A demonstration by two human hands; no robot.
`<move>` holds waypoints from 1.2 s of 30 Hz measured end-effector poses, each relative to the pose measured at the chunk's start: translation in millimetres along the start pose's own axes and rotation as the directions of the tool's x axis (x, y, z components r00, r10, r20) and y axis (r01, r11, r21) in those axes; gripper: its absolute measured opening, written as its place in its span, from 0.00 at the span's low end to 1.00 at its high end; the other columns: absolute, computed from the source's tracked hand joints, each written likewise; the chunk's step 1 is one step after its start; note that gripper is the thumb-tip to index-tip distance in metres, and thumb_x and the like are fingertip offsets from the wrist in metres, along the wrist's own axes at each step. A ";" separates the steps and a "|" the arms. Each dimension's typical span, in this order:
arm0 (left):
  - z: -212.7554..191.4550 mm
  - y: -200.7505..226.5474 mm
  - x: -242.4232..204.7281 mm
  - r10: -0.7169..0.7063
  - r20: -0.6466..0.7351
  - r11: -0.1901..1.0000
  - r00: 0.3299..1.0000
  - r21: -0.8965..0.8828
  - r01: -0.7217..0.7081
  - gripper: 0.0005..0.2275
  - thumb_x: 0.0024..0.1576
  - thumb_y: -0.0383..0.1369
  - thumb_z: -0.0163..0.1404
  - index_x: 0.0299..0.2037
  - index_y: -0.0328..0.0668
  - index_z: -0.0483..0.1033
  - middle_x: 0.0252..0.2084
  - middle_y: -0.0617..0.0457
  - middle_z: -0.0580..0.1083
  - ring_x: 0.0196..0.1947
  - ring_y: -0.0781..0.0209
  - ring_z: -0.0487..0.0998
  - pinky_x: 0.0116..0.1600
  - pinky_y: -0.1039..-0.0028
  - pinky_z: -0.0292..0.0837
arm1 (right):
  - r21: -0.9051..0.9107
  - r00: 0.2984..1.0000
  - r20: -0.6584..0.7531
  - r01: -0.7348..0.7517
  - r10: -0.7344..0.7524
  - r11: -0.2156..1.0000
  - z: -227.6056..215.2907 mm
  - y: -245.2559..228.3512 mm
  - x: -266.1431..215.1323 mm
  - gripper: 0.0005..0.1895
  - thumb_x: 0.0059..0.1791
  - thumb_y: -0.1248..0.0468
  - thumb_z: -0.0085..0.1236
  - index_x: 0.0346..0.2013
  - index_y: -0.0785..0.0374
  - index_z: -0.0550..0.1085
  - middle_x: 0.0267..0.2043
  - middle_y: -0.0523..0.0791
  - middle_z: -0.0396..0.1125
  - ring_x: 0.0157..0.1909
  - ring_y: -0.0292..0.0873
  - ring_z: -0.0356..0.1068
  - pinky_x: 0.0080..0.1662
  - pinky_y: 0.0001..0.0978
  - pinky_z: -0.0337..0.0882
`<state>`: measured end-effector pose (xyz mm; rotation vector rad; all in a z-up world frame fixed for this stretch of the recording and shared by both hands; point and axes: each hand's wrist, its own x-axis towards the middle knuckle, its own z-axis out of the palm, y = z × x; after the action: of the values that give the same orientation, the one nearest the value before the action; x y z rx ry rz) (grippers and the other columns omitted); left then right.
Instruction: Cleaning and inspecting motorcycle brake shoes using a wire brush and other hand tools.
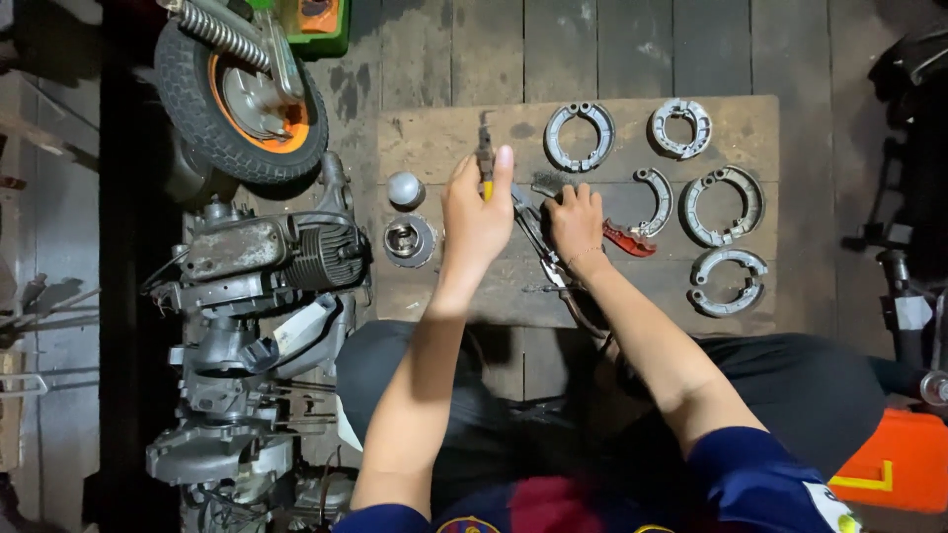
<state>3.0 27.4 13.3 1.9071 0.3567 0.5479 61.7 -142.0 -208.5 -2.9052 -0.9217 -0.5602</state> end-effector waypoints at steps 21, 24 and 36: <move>14.6 5.0 -15.8 0.332 0.020 0.937 0.943 0.110 -0.333 0.09 0.51 0.28 0.62 0.39 0.36 0.78 0.31 0.46 0.71 0.34 0.40 0.77 0.44 0.61 0.74 | 0.951 0.971 0.043 -0.112 0.236 0.289 -268.9 65.1 73.0 0.10 0.49 0.75 0.72 0.41 0.69 0.78 0.43 0.53 0.75 0.49 0.49 0.78 0.52 0.36 0.78; 15.7 10.6 -17.8 0.408 0.040 0.902 0.912 0.135 -0.409 0.10 0.48 0.23 0.61 0.39 0.35 0.77 0.32 0.46 0.71 0.36 0.41 0.76 0.46 0.61 0.73 | 0.929 0.977 -0.077 -0.001 0.197 0.369 -275.0 71.3 65.7 0.09 0.47 0.79 0.73 0.39 0.72 0.80 0.41 0.55 0.74 0.48 0.53 0.78 0.50 0.37 0.79; 28.1 8.9 -18.7 0.462 0.082 0.862 0.883 0.195 -0.469 0.13 0.40 0.26 0.60 0.36 0.42 0.78 0.32 0.53 0.69 0.35 0.50 0.72 0.43 0.65 0.65 | 0.842 0.959 -0.237 0.122 0.157 0.526 -284.1 69.4 60.7 0.10 0.47 0.79 0.73 0.40 0.68 0.82 0.36 0.52 0.74 0.38 0.51 0.76 0.41 0.38 0.77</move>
<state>1.8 -7.1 8.4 2.2183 -0.0842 0.8229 54.3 -207.6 82.8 -1.8565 -0.7950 -0.3483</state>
